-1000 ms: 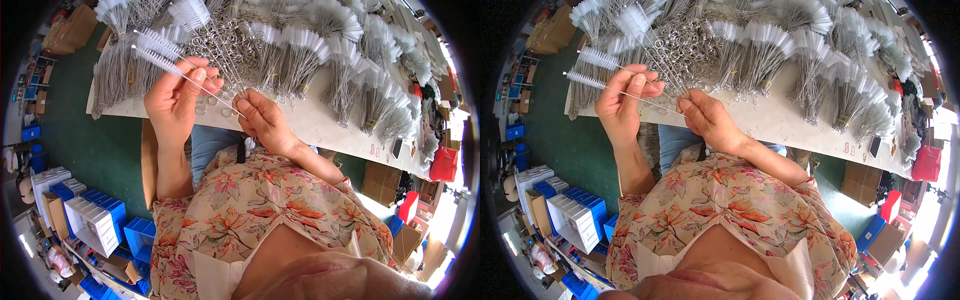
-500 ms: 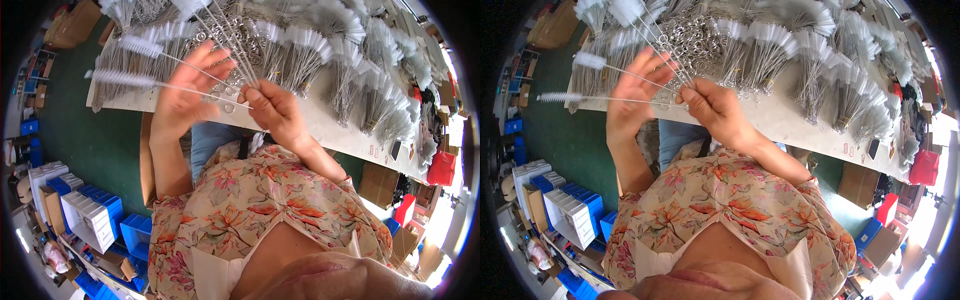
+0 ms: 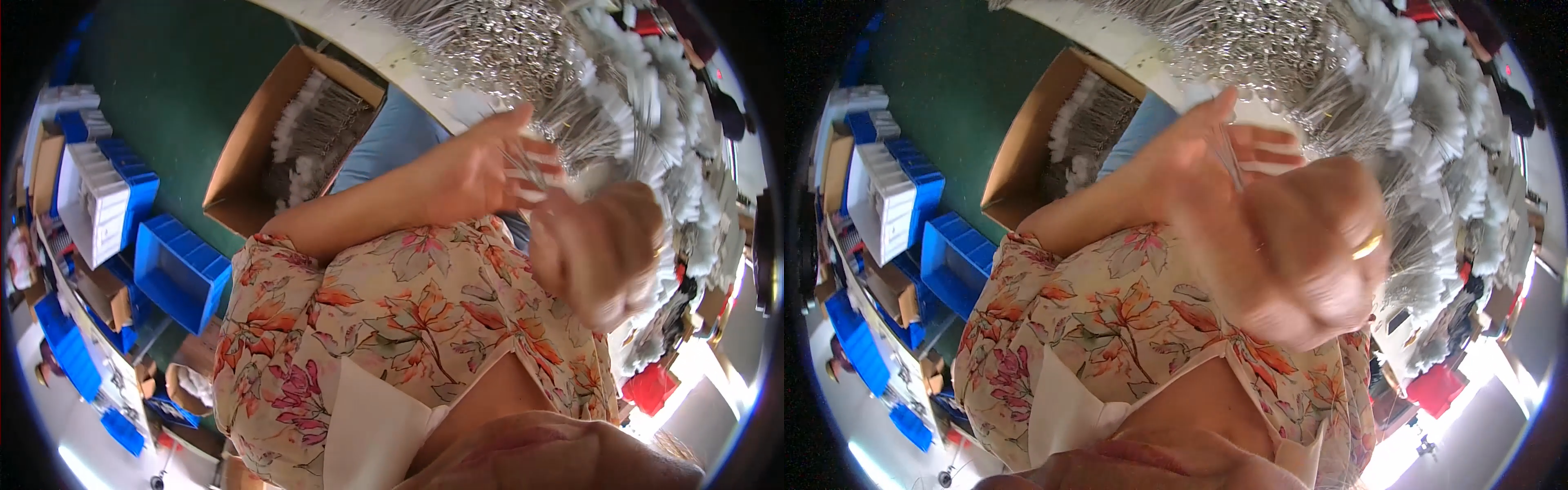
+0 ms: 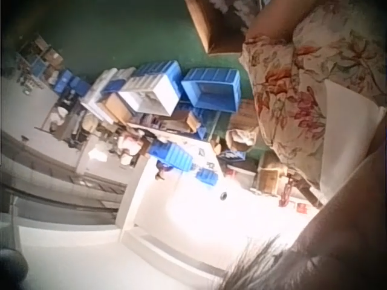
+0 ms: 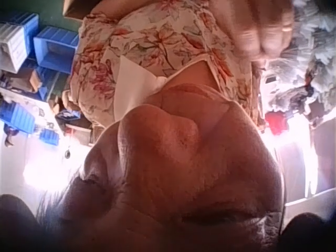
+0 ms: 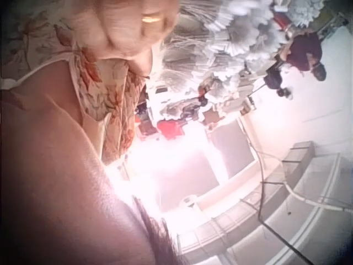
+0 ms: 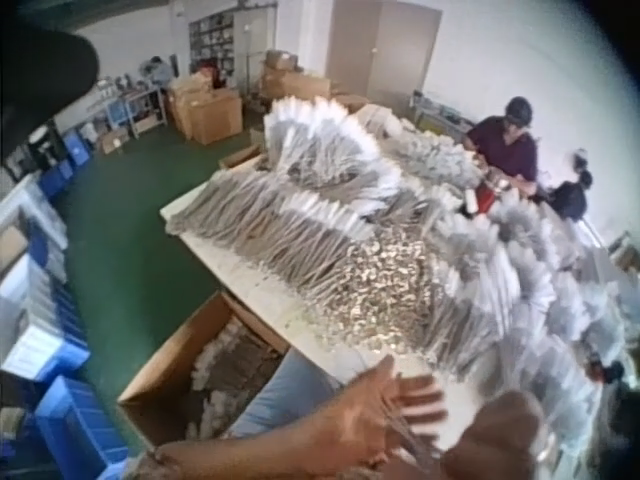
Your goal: Assembling small brushes by attaching metal rings to the bases of the brush handles.
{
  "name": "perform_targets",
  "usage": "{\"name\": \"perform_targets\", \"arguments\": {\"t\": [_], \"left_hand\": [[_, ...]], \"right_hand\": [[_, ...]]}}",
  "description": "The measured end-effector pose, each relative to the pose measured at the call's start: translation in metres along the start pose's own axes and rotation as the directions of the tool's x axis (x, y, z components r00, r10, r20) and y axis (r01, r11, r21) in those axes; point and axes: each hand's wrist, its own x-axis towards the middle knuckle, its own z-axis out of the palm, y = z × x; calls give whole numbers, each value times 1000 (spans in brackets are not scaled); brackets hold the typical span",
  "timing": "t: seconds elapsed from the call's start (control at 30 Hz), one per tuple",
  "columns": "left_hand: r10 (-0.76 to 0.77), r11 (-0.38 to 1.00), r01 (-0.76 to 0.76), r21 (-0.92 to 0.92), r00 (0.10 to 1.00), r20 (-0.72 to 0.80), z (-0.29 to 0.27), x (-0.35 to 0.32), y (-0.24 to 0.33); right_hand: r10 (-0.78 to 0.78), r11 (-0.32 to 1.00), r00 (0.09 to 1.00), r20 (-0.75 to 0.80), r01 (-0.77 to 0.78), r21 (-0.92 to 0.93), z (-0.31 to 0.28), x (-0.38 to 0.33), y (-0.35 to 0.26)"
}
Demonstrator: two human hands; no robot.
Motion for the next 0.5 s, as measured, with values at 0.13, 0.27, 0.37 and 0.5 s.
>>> {"name": "perform_targets", "arguments": {"t": [0.13, 0.27, 0.37, 0.5], "left_hand": [[165, 986, -135, -102, 903, 396, 11, -23, 6], [394, 901, -267, -341, 833, 388, -35, -50, 51], [650, 748, -640, -174, 760, 1, -90, -81, 75], [696, 674, -736, 60, 606, -386, -235, -120, 86]], "right_hand": [[-27, 867, 999, -46, 46, 495, 41, -8, -21], [-125, 741, 965, 232, -65, 668, 58, -15, -16], [66, 781, 930, 361, -274, 561, 52, -28, 7], [483, 502, 760, 434, -647, 574, 41, -76, 12]]}}
